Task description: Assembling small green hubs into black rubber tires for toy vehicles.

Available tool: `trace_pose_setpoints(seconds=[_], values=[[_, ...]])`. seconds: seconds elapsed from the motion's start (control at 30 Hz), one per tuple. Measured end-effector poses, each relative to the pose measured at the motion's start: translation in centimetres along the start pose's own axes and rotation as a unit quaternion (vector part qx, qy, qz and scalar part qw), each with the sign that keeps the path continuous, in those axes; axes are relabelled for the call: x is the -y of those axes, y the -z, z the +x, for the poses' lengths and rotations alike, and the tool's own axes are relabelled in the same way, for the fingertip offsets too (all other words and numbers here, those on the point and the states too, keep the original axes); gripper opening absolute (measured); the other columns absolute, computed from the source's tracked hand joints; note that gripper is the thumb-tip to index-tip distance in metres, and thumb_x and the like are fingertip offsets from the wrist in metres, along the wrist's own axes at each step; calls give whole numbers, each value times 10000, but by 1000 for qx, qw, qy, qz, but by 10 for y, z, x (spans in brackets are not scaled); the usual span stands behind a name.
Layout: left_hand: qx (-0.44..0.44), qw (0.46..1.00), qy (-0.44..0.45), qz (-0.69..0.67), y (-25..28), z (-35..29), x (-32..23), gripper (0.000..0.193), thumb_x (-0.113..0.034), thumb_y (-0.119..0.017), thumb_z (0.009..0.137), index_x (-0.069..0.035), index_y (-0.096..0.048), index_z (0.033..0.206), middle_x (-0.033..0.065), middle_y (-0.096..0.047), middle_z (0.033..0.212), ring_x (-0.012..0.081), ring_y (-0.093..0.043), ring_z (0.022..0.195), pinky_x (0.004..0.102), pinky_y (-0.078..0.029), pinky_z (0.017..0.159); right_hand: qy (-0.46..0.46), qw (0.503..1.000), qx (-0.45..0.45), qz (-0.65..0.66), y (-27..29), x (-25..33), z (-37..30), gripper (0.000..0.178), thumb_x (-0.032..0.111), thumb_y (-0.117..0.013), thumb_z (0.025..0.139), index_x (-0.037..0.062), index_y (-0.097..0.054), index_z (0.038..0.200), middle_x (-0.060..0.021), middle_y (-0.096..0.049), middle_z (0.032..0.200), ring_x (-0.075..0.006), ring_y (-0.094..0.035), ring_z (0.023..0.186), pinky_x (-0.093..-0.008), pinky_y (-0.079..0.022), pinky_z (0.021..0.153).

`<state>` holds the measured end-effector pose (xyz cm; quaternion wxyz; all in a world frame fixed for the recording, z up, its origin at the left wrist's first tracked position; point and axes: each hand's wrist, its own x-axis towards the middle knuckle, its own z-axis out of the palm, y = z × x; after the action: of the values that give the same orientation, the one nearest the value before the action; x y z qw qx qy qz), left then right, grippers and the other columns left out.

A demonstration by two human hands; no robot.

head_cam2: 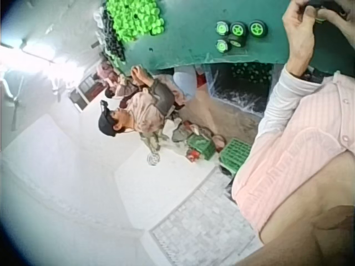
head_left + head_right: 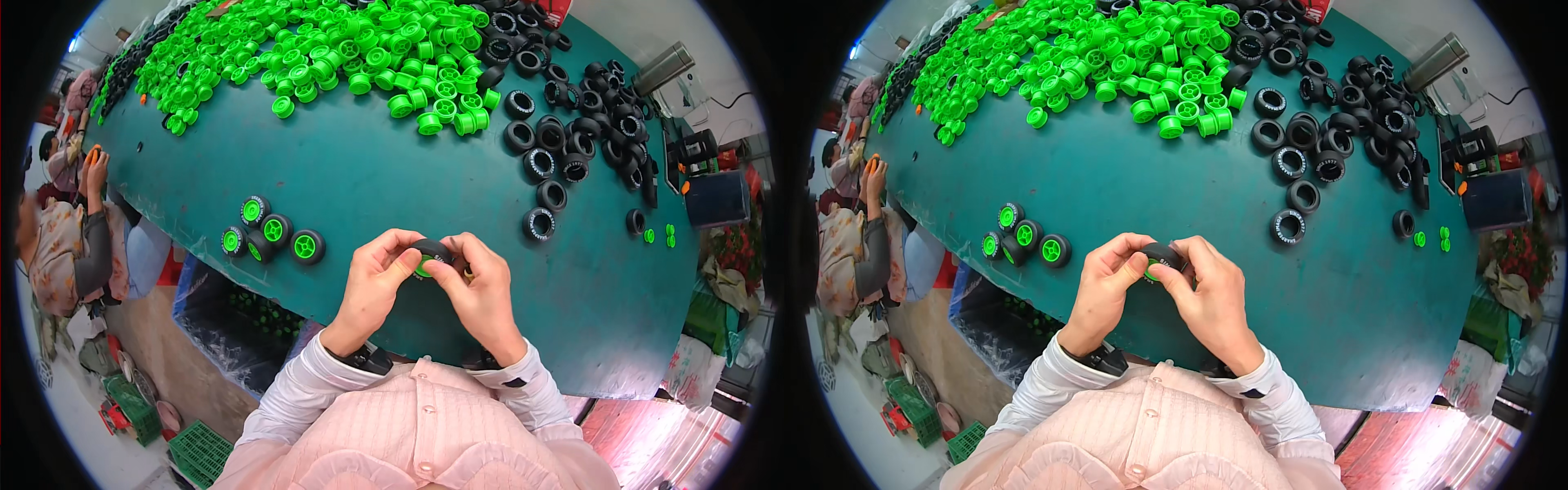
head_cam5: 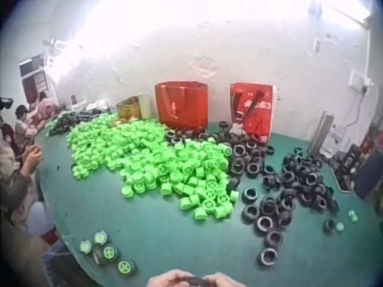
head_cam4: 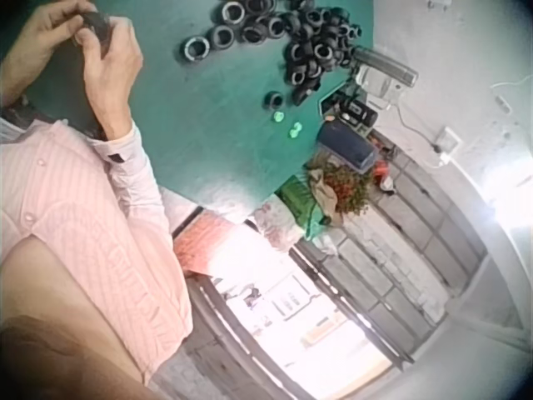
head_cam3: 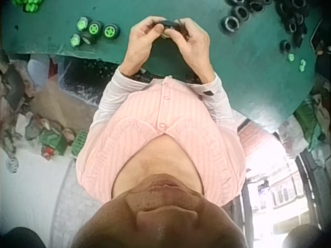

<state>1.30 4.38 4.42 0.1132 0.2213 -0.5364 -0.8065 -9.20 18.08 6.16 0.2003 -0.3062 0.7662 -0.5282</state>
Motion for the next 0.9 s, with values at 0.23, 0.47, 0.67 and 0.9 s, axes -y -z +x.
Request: trace_pose_setpoints(seconds=[0.23,0.47,0.67,0.9], values=[[-60,998,-18,-27,-12,0,3,213,-98,-650,1006,45,-627,1162,55,-684,1045,115,-649,964,272,-536,877,-69,991,14,110,0,-9,6,220,116,-774,871,-12,-641,991,-39,-636,773,-87,-514,609,-268,-412,554],[-42,997,-46,48,-11,0,2,182,-52,-642,994,48,-620,1144,29,-618,1024,109,-642,955,256,-548,828,-27,998,-3,57,1,-7,0,186,96,-743,895,-13,-655,1017,-7,-616,785,-62,-518,624,-236,-413,549],[4,998,-27,52,-4,0,4,187,-48,-628,994,44,-610,1156,34,-648,1044,97,-630,944,252,-540,800,-129,975,67,167,15,-5,6,155,92,-729,899,-19,-657,979,-7,-633,777,-70,-538,617,-241,-445,553],[-42,965,-81,248,-17,4,-1,147,-17,-646,928,9,-657,1072,30,-588,924,113,-604,848,255,-519,733,-106,988,67,91,20,-7,10,137,104,-707,936,-11,-670,1001,7,-647,810,-39,-538,694,-218,-434,611]])
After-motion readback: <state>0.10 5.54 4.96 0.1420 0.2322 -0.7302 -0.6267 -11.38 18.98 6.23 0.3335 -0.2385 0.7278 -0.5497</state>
